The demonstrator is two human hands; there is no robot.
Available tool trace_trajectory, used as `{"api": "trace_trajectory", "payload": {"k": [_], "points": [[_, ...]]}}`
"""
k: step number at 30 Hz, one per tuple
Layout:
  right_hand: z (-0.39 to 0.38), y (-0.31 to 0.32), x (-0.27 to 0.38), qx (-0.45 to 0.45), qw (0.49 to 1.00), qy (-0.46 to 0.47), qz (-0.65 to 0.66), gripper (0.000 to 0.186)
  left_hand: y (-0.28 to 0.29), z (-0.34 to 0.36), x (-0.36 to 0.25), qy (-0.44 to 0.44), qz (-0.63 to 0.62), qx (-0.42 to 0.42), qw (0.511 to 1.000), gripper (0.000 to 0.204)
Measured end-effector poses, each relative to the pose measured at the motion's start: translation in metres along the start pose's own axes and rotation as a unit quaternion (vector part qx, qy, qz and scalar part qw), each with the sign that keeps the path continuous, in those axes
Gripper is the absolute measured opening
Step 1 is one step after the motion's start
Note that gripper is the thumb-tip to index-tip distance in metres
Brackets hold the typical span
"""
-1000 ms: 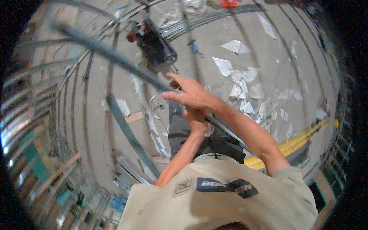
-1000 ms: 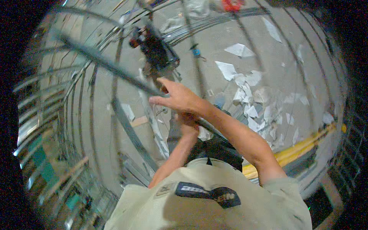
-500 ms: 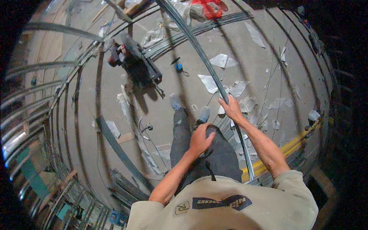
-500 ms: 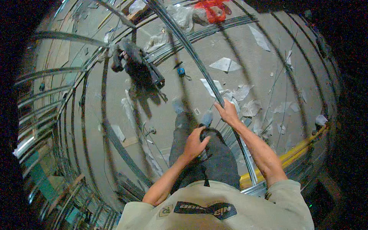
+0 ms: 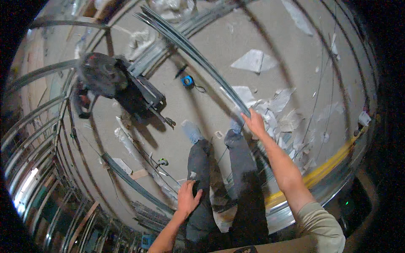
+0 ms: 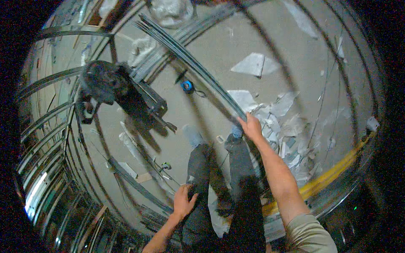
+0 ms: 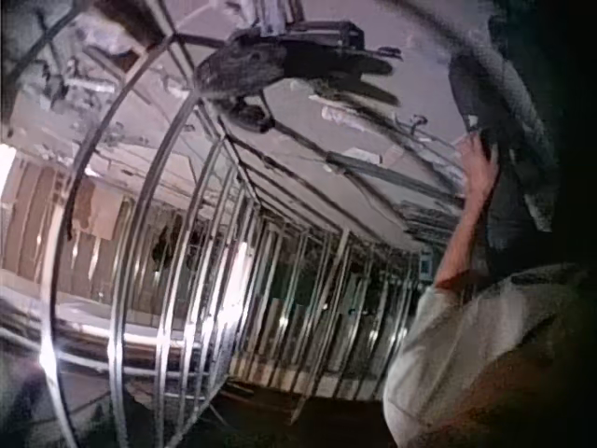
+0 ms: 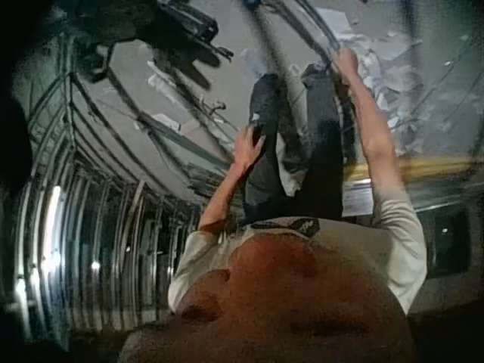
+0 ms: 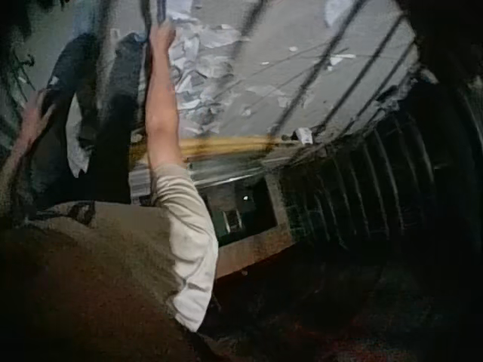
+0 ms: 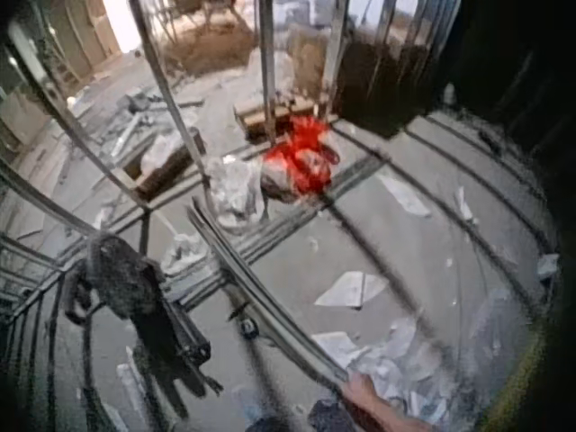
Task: The person measures and cuts multiple metal rods using a chop saw. They use a tape measure to mark lengths, position the rods under the saw blade, and cut them, producing sparks. The cut pieces are placed aside on the floor.
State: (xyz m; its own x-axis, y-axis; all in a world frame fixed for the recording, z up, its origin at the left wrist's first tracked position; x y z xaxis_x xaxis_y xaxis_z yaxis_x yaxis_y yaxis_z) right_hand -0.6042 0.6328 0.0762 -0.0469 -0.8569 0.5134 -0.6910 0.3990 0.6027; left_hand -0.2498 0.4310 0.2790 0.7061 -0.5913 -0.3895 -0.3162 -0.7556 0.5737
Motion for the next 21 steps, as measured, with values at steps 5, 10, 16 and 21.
{"api": "trace_trajectory", "payload": {"k": [5, 10, 16, 21], "points": [[0.103, -0.078, -0.083, 0.033, 0.999, -0.039, 0.011, 0.063, -0.031, 0.032, -0.010, 0.038, 0.027, 0.047, 0.998, 0.046], [0.162, -0.111, -0.132, 0.050, 0.998, -0.046, 0.004, 0.052, -0.020, 0.052, -0.007, 0.073, -0.006, 0.048, 0.996, 0.041], [0.159, -0.106, -0.121, -0.009, 0.999, 0.037, 0.027, 0.035, -0.004, 0.072, -0.015, 0.080, -0.002, 0.056, 0.995, 0.038], [0.161, -0.097, -0.123, 0.008, 0.997, -0.034, 0.061, 0.032, 0.000, 0.078, -0.015, 0.089, 0.016, 0.058, 0.994, 0.036]]}}
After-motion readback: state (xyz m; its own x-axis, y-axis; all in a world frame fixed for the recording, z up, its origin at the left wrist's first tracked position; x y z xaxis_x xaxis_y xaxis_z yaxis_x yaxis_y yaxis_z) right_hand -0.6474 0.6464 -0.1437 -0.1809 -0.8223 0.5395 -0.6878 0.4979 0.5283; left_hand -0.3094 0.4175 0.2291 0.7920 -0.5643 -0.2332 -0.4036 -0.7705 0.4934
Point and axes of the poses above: each hand's wrist, its own z-axis towards the middle knuckle, its own y-axis out of the back of the hand, x = y × z, the point moved 8 cm from there along z, towards the middle knuckle, and after that the axes turned 10 degrees about z, right-handed, at the moved point
